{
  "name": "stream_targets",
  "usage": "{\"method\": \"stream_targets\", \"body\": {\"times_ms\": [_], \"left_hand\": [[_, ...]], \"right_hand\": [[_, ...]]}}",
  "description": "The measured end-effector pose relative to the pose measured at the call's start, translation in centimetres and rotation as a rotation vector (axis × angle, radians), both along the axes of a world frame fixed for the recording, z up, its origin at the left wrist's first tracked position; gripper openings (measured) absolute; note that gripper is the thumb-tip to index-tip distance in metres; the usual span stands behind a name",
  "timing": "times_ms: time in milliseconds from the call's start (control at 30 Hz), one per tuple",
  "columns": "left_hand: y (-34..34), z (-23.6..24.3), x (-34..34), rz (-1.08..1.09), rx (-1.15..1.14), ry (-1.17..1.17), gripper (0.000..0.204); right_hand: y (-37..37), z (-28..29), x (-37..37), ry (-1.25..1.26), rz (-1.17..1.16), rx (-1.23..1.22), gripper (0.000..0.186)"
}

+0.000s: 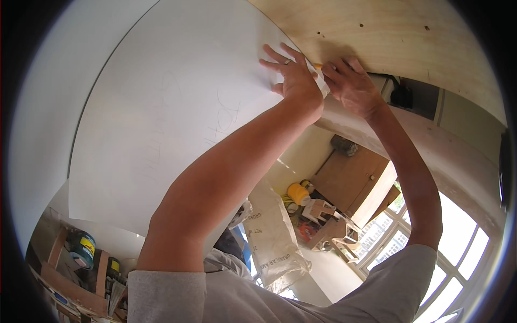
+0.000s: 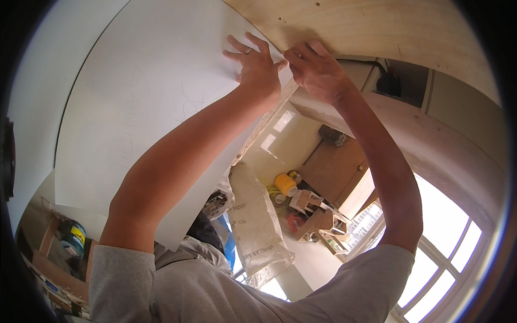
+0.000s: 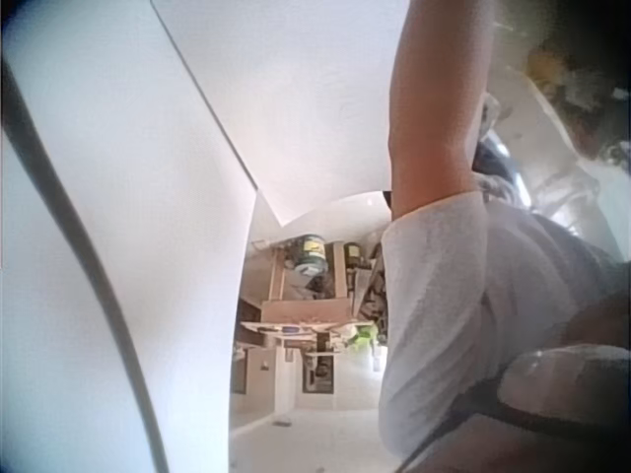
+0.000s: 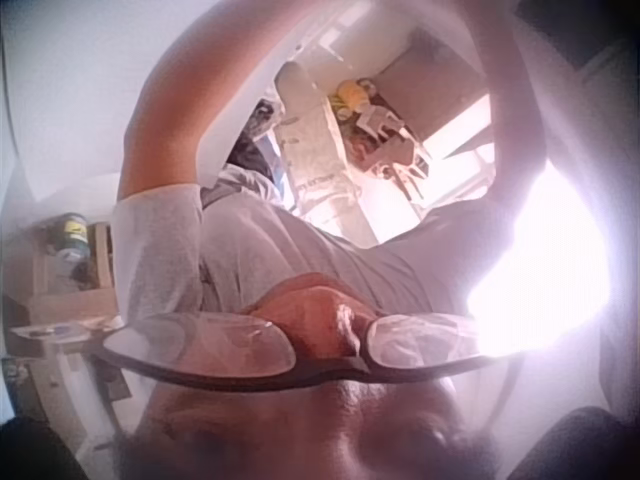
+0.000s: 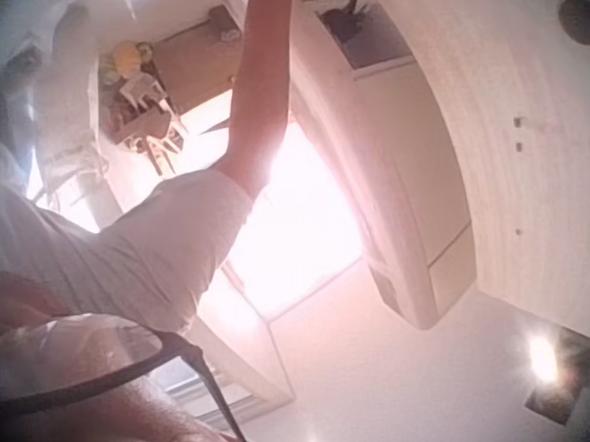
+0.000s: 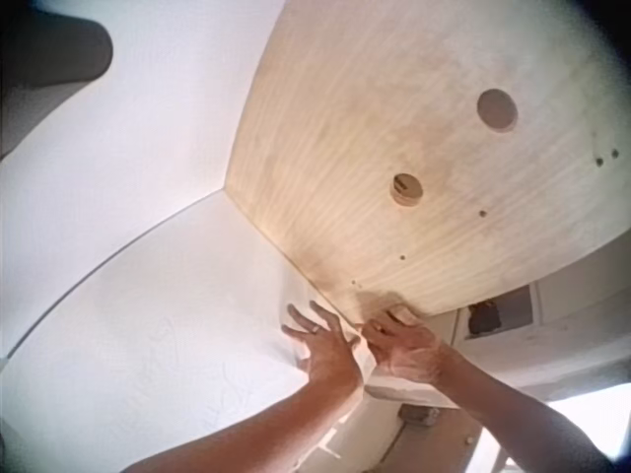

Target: The person marks a white laminate sheet inside a cabinet using a pencil, transports the sheet to a workbench, and aligns a wooden board along the sheet.

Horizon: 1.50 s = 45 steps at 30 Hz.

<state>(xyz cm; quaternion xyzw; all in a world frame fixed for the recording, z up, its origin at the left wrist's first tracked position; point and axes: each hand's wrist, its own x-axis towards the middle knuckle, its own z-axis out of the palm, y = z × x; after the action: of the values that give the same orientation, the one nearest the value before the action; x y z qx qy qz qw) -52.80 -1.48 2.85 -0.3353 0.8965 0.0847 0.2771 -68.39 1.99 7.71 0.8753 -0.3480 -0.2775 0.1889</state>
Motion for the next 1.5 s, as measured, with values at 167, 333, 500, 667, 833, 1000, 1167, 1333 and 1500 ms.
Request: {"method": "stream_targets", "body": {"times_ms": [167,333,500,667,833,1000,1167,1333,1500], "left_hand": [[0.0,0.3,0.2,-0.017,0.01,-0.017,0.097],[0.2,-0.6,0.0,0.036,0.002,-0.013,0.11],[0.2,-0.4,-0.5,0.035,0.008,0.009,0.109],[-0.6,-0.4,1.0,-0.015,-0.003,0.066,0.095],[-0.4,0.0,0.2,-0.168,-0.08,0.138,0.091],[-2.3,-3.7,0.6,-0.208,-0.048,0.171,0.101],[-2.6,-2.9,0.0,-0.325,-0.017,0.136,0.108],[-1.9,-1.7,-0.7,-0.241,0.045,0.044,0.12],[-5.3,-5.6,0.4,-0.404,-0.052,0.197,0.121]], "right_hand": [[0.2,0.2,-0.1,0.028,-0.012,0.036,0.011],[1.2,0.6,-1.5,0.186,-0.002,0.081,0.016],[1.5,1.7,-1.8,0.031,-0.014,0.108,0.009],[10.7,-1.8,4.5,-0.438,-0.178,0.176,0.016],[25.5,-4.6,15.0,-0.976,-0.691,0.188,0.04],[37.2,-9.7,23.4,-1.132,-1.29,0.024,0.04],[47.2,-15.1,32.5,-1.21,-1.728,-0.068,0.028],[51.9,-17.5,39.9,-1.316,-2.041,-0.035,0.022],[57.7,-19.1,45.9,-1.274,-2.458,0.309,0.017]]}}
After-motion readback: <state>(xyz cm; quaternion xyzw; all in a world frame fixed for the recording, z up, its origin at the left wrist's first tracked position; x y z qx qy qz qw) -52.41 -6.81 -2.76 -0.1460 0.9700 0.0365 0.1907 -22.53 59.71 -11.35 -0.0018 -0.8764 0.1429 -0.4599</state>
